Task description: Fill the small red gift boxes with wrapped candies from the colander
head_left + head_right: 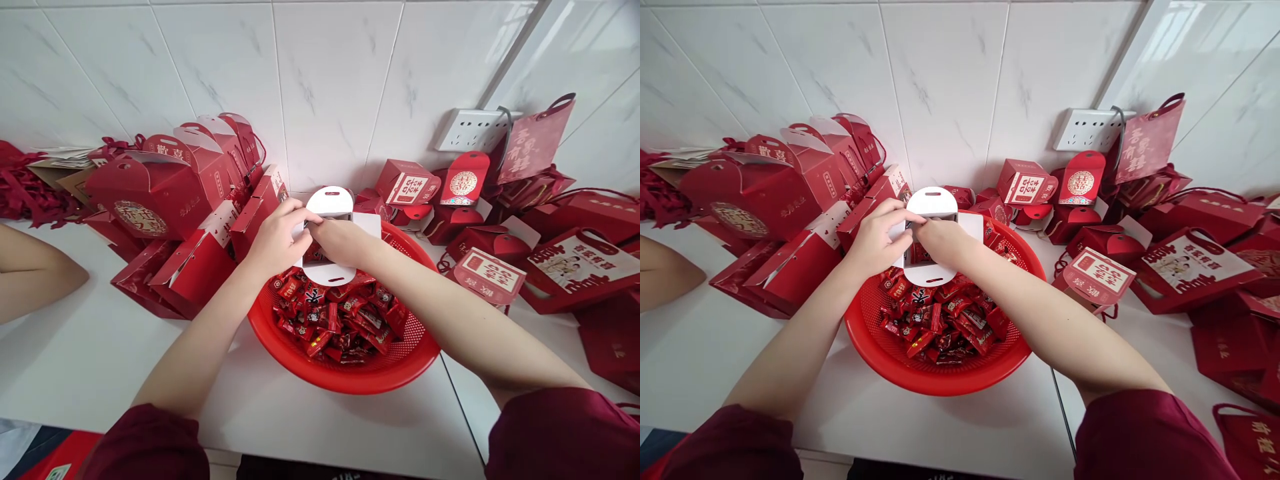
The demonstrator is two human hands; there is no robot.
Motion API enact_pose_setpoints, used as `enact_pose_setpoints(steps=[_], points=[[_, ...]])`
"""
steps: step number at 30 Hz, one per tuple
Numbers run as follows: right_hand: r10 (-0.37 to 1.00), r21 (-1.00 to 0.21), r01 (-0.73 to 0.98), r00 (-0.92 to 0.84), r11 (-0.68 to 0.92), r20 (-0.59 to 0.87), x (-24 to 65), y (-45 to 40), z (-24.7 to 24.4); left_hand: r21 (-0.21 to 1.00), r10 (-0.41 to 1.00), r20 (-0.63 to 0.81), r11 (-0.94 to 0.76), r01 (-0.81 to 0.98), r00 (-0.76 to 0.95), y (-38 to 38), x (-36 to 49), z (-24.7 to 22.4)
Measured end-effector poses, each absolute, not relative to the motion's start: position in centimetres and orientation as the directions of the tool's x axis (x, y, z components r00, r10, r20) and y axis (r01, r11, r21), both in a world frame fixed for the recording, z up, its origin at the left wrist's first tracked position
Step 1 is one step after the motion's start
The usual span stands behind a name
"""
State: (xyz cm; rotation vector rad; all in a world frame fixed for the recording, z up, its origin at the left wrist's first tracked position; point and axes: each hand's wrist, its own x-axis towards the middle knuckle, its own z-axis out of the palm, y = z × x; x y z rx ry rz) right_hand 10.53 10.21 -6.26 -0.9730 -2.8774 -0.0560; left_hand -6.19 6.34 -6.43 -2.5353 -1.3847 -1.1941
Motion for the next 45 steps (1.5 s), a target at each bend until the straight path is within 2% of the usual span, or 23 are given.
enact_pose_setpoints(steps=[6,11,12,14,16,18,20,22,25,27,29,33,35,39,45], points=[[0.634,0.016,0.641,-0.761,0.767,0.137,9.9,10.5,-7.0,0.333,0.702,0.641,-0.618,0.712,0.310,6.5,-6.3,-6.5],[0.611,-0.042,0.612,-0.777,0.789,0.149,9.9,10.7,-6.2,0.341,0.724,0.607,-0.609,0.716,0.328,6.6,-6.3,-6.5],[0.608,-0.060,0.608,-0.773,0.791,0.183,10.1,10.5,-5.7,0.361,0.739,0.602,-0.590,0.722,0.303,6.7,-6.4,-6.5],[0.609,-0.142,0.603,-0.711,0.785,0.350,11.0,10.1,-4.5,0.439,0.782,0.591,-0.517,0.734,0.198,7.0,-6.6,-6.5],[0.589,-0.295,0.534,-0.544,0.792,0.598,12.0,9.4,-3.3,0.536,0.815,0.577,-0.432,0.726,0.059,7.5,-6.9,-6.5],[0.547,-0.430,0.363,-0.338,0.827,0.766,13.0,8.7,-2.6,0.613,0.818,0.571,-0.375,0.695,-0.062,7.9,-7.3,-6.6],[0.497,-0.465,0.176,-0.274,0.868,0.823,13.5,7.9,-2.4,0.660,0.812,0.570,-0.360,0.660,-0.127,8.2,-7.5,-6.7],[0.427,-0.447,0.034,-0.364,0.894,0.827,13.6,7.4,-2.5,0.687,0.817,0.559,-0.361,0.631,-0.140,8.4,-7.6,-6.8],[0.291,-0.446,-0.055,-0.686,0.893,0.667,12.7,7.0,-3.1,0.698,0.832,0.543,-0.376,0.609,-0.110,8.6,-7.6,-7.1],[0.224,-0.465,-0.018,-0.860,0.885,0.459,11.7,7.2,-3.9,0.704,0.841,0.533,-0.378,0.602,-0.095,8.7,-7.6,-7.3],[0.210,-0.458,0.061,-0.936,0.887,0.283,10.6,7.5,-5.2,0.717,0.849,0.519,-0.368,0.592,-0.100,8.9,-7.6,-7.5],[0.330,-0.394,0.270,-0.940,0.878,0.091,8.8,8.4,-8.5,0.736,0.867,0.489,-0.353,0.577,-0.094,8.9,-7.5,-7.6],[0.345,-0.383,0.308,-0.938,0.871,0.028,8.4,8.7,-9.6,0.736,0.877,0.474,-0.346,0.582,-0.079,8.8,-7.3,-7.5],[0.254,-0.438,0.285,-0.959,0.853,-0.128,8.4,9.1,-9.5,0.733,0.893,0.444,-0.315,0.602,-0.073,8.4,-7.1,-7.2],[0.139,-0.622,0.358,-0.917,0.697,-0.373,9.5,8.8,-6.5,0.711,0.898,0.437,-0.310,0.632,-0.051,8.0,-6.9,-7.0]])
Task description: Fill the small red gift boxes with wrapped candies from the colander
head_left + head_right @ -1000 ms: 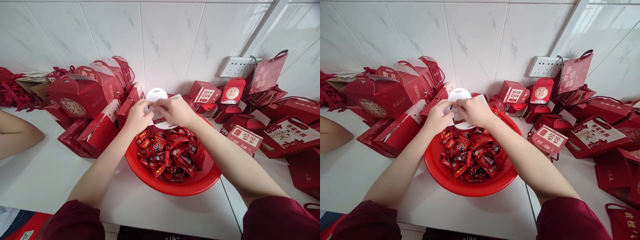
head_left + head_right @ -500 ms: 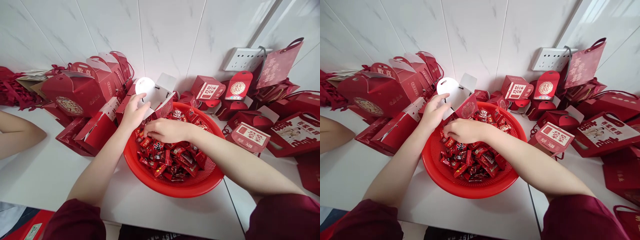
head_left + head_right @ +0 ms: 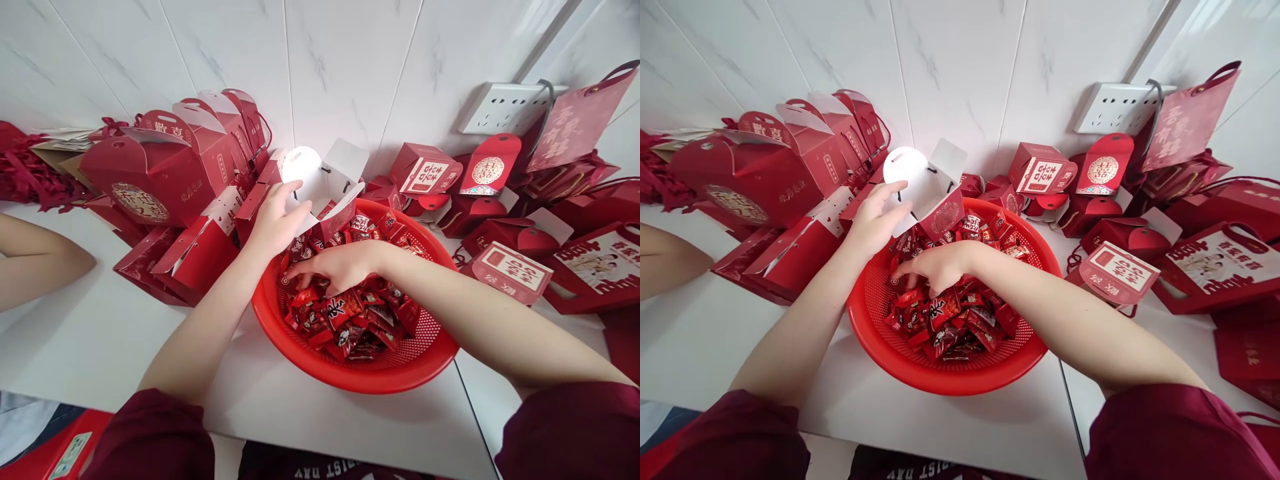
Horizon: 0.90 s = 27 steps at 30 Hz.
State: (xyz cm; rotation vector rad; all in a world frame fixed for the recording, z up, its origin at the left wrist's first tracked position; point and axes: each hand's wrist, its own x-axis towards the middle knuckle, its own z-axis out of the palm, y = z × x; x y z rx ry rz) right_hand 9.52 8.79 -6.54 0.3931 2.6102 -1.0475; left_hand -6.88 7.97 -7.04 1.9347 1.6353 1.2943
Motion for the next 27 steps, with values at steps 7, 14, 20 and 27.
enact_pose_setpoints(steps=[7,14,20,27], points=[[0.012,-0.693,0.418,-0.861,0.587,-0.509,10.4,9.5,-6.1,0.712,0.902,0.428,-0.303,0.633,-0.049,7.6,-6.7,-6.9],[0.206,-0.568,0.525,-0.822,0.633,-0.530,10.9,8.6,-4.3,0.703,0.898,0.439,-0.327,0.632,-0.024,7.7,-6.7,-6.9],[0.287,-0.613,0.550,-0.830,0.568,-0.479,11.8,9.6,-3.6,0.707,0.897,0.441,-0.319,0.631,-0.041,7.9,-6.9,-7.2],[0.340,-0.574,0.571,-0.817,0.587,-0.466,11.9,9.9,-3.8,0.685,0.890,0.455,-0.343,0.642,-0.010,7.9,-6.9,-7.2]])
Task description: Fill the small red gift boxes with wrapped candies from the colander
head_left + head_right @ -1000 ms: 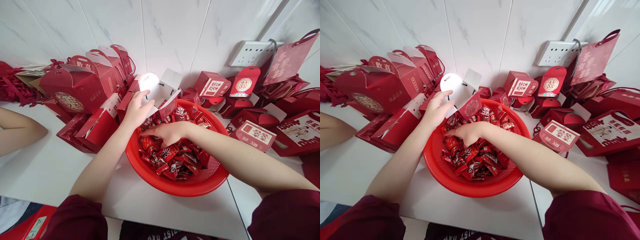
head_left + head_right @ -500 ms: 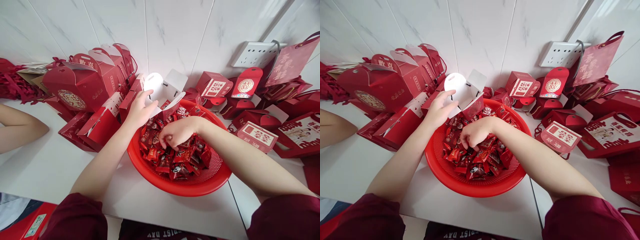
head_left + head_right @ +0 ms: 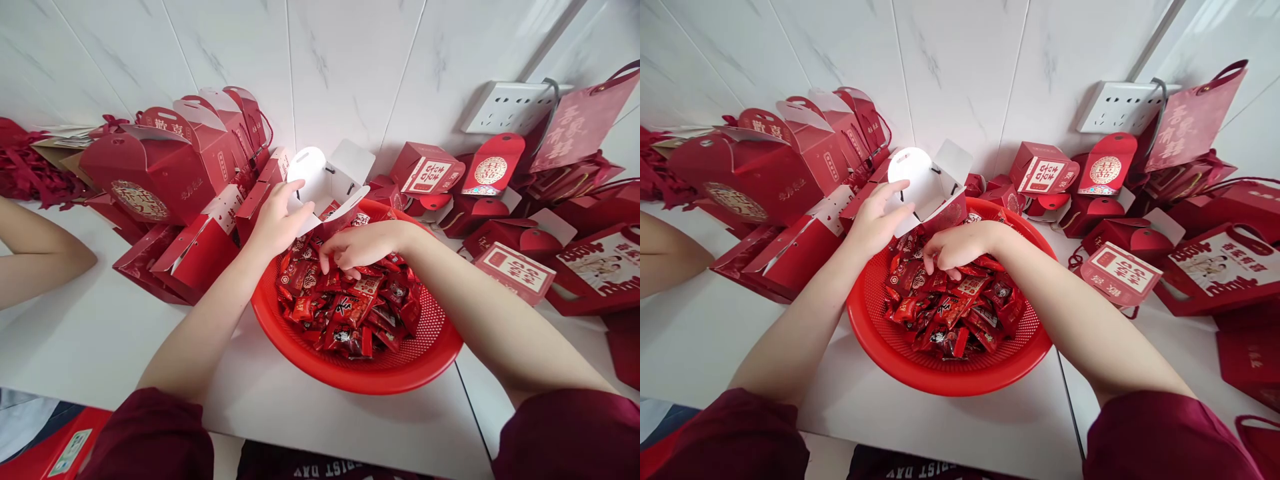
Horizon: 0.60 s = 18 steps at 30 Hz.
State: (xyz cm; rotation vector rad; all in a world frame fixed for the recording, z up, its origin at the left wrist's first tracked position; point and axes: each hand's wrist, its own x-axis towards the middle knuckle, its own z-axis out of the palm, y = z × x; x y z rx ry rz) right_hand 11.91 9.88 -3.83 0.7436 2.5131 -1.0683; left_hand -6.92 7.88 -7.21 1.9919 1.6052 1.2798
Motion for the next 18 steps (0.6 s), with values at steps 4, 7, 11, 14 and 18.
enact_pose_setpoints(steps=[4,7,11,14,18], points=[[0.346,-0.552,0.571,-0.816,0.607,-0.463,11.9,9.7,-4.1,0.691,0.888,0.459,-0.346,0.635,-0.016,7.9,-7.0,-7.2],[0.349,-0.547,0.572,-0.815,0.611,-0.463,12.0,9.7,-4.0,0.689,0.884,0.467,-0.343,0.638,-0.029,8.0,-6.9,-7.2],[0.340,-0.551,0.571,-0.815,0.609,-0.468,12.0,9.9,-4.1,0.686,0.879,0.477,-0.358,0.633,-0.021,8.1,-7.0,-7.2],[0.361,-0.563,0.530,-0.847,0.634,-0.390,11.3,9.8,-5.2,0.686,0.879,0.477,-0.361,0.631,-0.015,8.0,-7.0,-7.2],[0.356,-0.446,0.364,-0.929,0.818,-0.106,9.9,9.2,-7.8,0.690,0.882,0.470,-0.359,0.628,-0.013,7.8,-6.9,-7.0]])
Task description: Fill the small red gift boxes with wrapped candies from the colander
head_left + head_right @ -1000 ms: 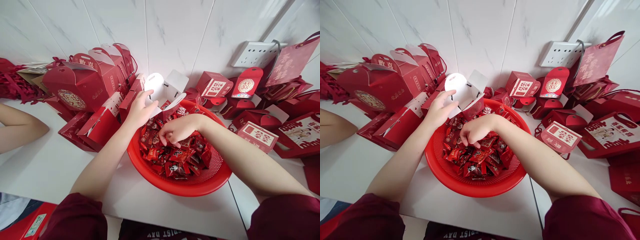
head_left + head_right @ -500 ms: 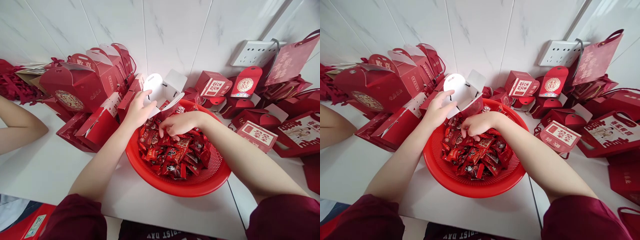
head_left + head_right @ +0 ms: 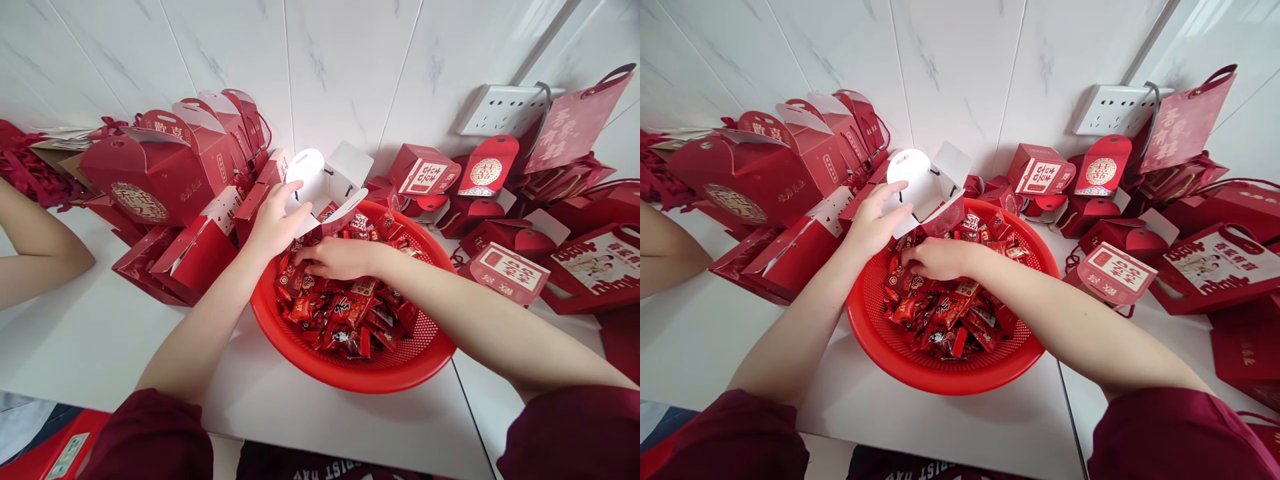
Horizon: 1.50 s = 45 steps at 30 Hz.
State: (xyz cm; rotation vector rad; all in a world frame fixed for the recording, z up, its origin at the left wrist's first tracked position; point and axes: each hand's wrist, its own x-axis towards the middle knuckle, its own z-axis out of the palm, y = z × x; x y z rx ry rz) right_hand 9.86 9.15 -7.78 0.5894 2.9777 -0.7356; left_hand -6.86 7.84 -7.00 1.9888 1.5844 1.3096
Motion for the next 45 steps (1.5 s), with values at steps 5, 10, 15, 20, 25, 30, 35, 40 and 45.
enact_pose_setpoints(steps=[5,10,15,20,25,30,35,40,45], points=[[0.356,-0.164,0.363,-0.932,0.917,-0.070,8.2,8.3,-10.3,0.694,0.886,0.463,-0.351,0.629,-0.016,7.8,-6.7,-6.9],[0.333,-0.044,0.334,-0.942,0.941,-0.029,7.8,8.1,-10.2,0.693,0.886,0.464,-0.359,0.626,-0.007,7.8,-6.7,-7.0],[0.315,-0.090,0.321,-0.947,0.943,-0.068,7.7,8.2,-9.6,0.680,0.886,0.463,-0.357,0.640,0.003,7.8,-6.8,-7.0],[0.322,-0.142,0.331,-0.943,0.933,-0.083,7.8,8.3,-9.3,0.674,0.880,0.475,-0.370,0.640,0.008,7.8,-6.8,-7.1],[0.260,-0.317,0.273,-0.962,0.908,-0.083,8.5,9.3,-9.2,0.682,0.885,0.465,-0.368,0.632,0.014,7.8,-6.9,-7.1],[0.381,-0.739,0.279,-0.924,0.613,-0.032,8.7,10.0,-9.9,0.677,0.885,0.465,-0.370,0.636,0.020,7.9,-6.9,-7.1],[0.328,-0.900,0.267,-0.932,0.345,-0.151,8.2,9.5,-9.7,0.673,0.880,0.475,-0.378,0.636,0.020,7.9,-7.0,-7.2],[0.160,-0.796,0.231,-0.972,0.560,-0.170,8.4,9.1,-9.2,0.682,0.887,0.460,-0.372,0.630,0.027,7.7,-7.0,-7.2],[0.293,-0.390,0.307,-0.951,0.868,-0.098,8.3,7.4,-9.3,0.687,0.887,0.462,-0.378,0.621,0.029,7.8,-7.0,-7.2]])
